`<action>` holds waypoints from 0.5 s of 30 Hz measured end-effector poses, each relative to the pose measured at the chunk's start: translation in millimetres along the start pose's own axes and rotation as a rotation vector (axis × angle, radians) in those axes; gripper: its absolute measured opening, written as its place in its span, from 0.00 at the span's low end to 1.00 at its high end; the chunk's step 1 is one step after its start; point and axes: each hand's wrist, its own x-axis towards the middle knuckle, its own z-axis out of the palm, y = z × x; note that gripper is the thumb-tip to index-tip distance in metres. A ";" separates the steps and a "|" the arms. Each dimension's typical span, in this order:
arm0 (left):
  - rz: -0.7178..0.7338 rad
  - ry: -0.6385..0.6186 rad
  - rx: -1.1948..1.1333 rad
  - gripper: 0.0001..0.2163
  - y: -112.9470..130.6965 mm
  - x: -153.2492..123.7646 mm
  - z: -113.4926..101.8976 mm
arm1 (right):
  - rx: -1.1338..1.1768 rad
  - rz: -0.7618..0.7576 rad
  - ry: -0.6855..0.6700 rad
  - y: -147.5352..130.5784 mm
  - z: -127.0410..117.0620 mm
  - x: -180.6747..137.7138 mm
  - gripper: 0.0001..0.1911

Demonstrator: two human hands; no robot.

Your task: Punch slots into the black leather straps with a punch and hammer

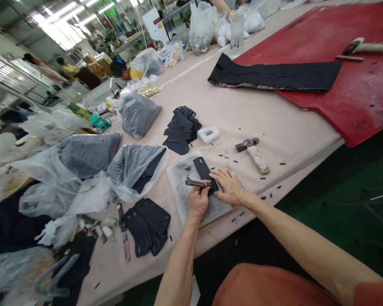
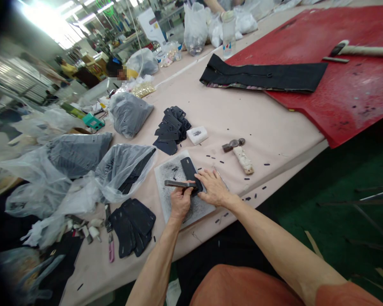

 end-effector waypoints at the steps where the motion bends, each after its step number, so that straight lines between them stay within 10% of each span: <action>1: 0.003 0.000 0.002 0.08 -0.1 -0.2 0.3 | 0.001 0.003 0.003 -0.5 -0.1 -0.1 0.39; 15: 0.173 0.040 0.140 0.08 -11.4 -3.3 8.3 | -0.007 -0.003 0.026 0.1 2.6 0.4 0.39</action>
